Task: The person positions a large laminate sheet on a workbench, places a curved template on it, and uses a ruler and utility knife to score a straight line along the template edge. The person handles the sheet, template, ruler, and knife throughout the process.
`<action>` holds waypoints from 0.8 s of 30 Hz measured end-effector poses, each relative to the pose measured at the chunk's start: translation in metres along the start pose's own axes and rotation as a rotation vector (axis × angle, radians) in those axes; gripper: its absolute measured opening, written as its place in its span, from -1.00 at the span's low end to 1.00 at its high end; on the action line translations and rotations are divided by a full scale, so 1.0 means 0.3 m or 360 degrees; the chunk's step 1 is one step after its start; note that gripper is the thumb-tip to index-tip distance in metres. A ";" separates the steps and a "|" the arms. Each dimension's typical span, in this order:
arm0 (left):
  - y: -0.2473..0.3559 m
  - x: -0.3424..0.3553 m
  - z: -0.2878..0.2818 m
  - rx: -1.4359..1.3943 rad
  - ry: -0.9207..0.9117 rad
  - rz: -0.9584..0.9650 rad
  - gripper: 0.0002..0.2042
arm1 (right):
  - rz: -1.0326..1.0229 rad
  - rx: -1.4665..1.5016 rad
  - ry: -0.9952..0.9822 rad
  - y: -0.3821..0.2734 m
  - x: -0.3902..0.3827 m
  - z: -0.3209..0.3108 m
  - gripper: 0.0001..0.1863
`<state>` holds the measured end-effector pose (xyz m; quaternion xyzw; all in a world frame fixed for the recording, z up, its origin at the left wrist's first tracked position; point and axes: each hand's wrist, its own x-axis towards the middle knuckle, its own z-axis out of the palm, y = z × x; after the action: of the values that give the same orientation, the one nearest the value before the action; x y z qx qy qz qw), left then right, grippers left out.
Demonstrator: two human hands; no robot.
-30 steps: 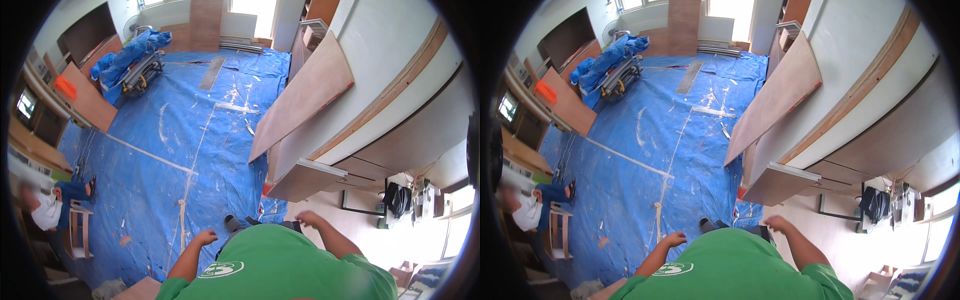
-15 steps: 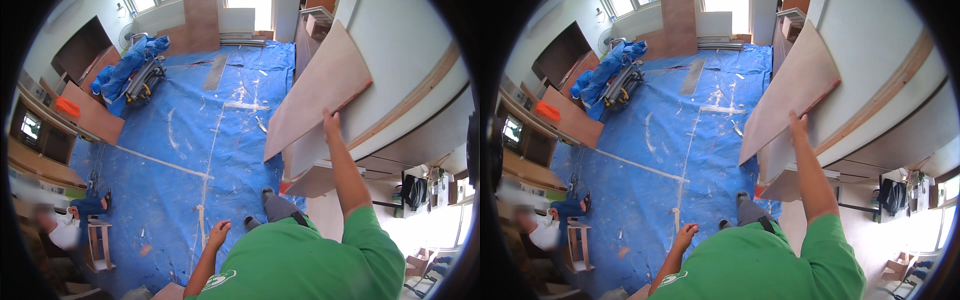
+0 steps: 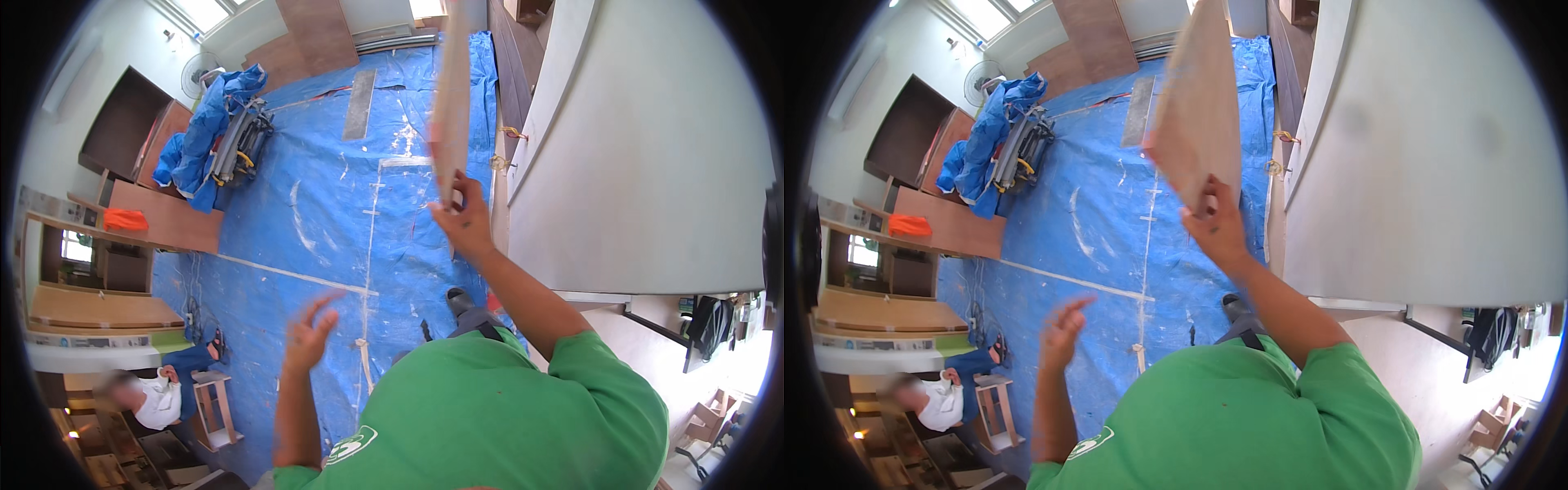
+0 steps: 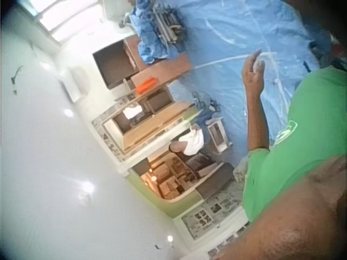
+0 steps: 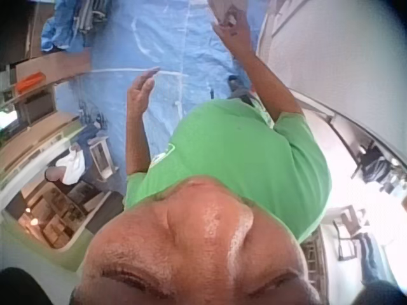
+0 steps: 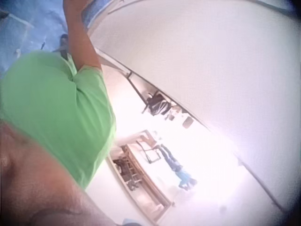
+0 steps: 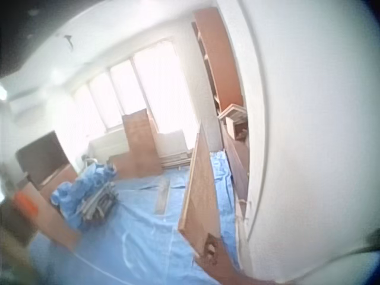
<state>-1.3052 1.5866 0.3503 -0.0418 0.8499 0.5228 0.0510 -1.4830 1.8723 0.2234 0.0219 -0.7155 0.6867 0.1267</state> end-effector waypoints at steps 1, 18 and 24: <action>0.073 0.106 -0.032 -0.0060 0.0023 0.0156 -0.59 | 0.0004 -0.0081 -0.0042 -0.006 0.016 0.044 -0.17; 0.562 0.726 -0.048 -0.0187 0.0037 0.0345 -0.45 | -0.0171 -0.0306 -0.0414 -0.056 0.092 0.263 -0.02; 0.481 0.746 -0.120 -0.0148 -0.0021 0.0240 -0.51 | -0.0095 -0.0431 -0.0694 0.097 -0.073 0.174 -0.22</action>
<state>-1.5466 1.6155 0.4649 0.0233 0.8250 0.5644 0.0150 -1.4755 1.8192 0.1890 0.1733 -0.8105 0.5595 -0.0085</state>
